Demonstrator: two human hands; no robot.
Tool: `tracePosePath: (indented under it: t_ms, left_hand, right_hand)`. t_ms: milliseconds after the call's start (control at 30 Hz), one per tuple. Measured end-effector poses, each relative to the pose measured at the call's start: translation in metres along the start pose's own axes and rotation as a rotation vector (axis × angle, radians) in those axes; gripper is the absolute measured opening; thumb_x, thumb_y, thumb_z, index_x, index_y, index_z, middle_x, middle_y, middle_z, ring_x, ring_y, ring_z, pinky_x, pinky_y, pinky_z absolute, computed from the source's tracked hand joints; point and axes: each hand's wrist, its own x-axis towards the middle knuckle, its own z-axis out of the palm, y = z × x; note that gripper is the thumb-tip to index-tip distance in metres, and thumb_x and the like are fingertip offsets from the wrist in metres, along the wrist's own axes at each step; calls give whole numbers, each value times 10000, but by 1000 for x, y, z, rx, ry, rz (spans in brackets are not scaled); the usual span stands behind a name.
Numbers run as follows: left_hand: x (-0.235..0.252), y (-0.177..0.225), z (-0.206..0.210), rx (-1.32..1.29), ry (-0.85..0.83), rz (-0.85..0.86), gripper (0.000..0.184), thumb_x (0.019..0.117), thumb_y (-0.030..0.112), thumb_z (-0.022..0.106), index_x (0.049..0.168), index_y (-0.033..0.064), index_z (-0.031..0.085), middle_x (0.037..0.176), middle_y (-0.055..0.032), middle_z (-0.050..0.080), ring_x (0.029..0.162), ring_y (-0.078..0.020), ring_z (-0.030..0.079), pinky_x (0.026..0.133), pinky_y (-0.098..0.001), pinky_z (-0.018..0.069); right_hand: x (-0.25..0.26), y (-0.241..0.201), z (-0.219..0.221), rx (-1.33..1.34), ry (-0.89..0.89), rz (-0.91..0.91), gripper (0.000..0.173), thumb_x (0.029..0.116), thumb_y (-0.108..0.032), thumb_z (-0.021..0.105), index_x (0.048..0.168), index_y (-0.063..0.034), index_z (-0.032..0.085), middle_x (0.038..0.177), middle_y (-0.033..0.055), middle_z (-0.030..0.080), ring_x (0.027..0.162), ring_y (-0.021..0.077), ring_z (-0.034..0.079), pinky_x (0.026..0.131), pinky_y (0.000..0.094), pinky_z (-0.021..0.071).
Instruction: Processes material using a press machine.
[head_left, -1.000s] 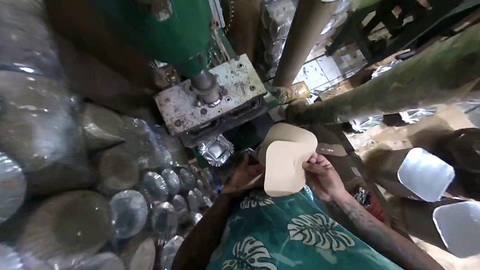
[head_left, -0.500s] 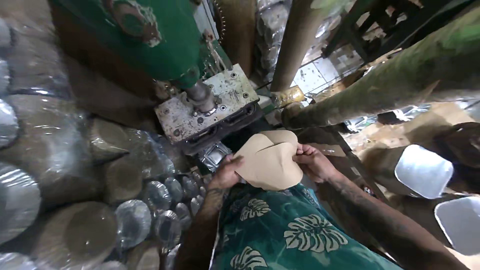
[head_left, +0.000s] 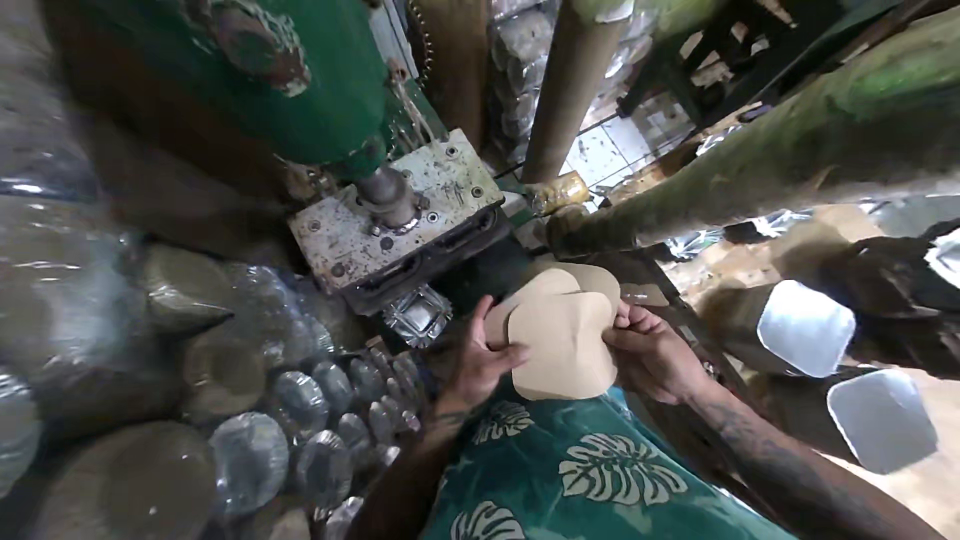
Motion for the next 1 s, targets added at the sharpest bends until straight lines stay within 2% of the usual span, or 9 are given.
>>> tracePosePath:
  t_ms: [100,200,267,433,500,633,733,867,1000]
  left_hand:
    - [2,2,9,-68,81,-7,538,853,6,671,1363,24,501,1085,-113,733,962,-210,734,857,-419,629]
    - [7,18,-8,-156,-7,-11,354,933,123,624,1287,110,635,1071,-83,751,936,-185,740,826,-406,634]
    - [5,30,-12,-139,58,-21,180,964,152,575,1097,139,695,975,-65,767,868,-164,749,771,-387,640]
    - [-8,32,-11,-56,38,1,147,944,213,619,1010,154,736,934,-21,773,859,-111,744,780,-343,637]
    - [-14,23,-1,-52,-13,25,178,899,264,720,1052,174,735,955,24,771,881,-73,735,801,-309,629]
    - [-34,18,5,-188,-114,8,376,829,72,738,1188,116,635,1050,-8,767,969,-112,739,859,-347,630]
    - [-44,19,4,-181,-150,10,348,853,59,734,1178,159,661,1067,10,770,977,-99,738,869,-333,628]
    - [-43,19,-1,-182,-109,85,275,888,66,656,1133,175,715,1046,13,770,957,-85,734,847,-322,627]
    - [-39,17,-14,-251,-118,113,280,879,100,645,1138,175,720,1068,0,768,989,-101,732,870,-344,622]
  right_hand:
    - [-2,-3,-6,108,-158,23,135,990,-45,585,1045,-87,700,955,59,739,813,129,719,742,320,632]
    - [1,-10,-4,173,-226,39,170,1010,-71,553,1047,-109,715,966,68,746,817,132,725,753,320,633]
    - [0,-14,0,165,-185,12,210,1007,-55,536,1098,-97,720,978,76,748,829,143,727,771,339,635]
    - [10,-49,7,-429,8,-306,241,979,-7,525,1094,-136,693,868,-65,685,729,20,627,680,221,566]
    - [21,-71,9,-748,-197,-476,211,981,-3,545,1129,-53,687,968,-50,681,811,-9,626,746,184,561]
    - [28,-101,23,-991,-588,-575,231,923,2,536,1030,-43,736,1022,12,712,994,62,640,916,246,539]
    - [23,-106,26,-935,-568,-558,224,925,14,539,1018,-40,736,1011,-5,712,951,32,649,858,205,562]
    - [19,-88,25,-744,-392,-461,193,965,-1,561,1061,-59,719,904,-25,679,736,21,602,647,183,532]
    - [9,-58,21,-327,-140,-218,240,987,-26,555,1128,-120,725,882,5,714,741,79,663,700,273,595]
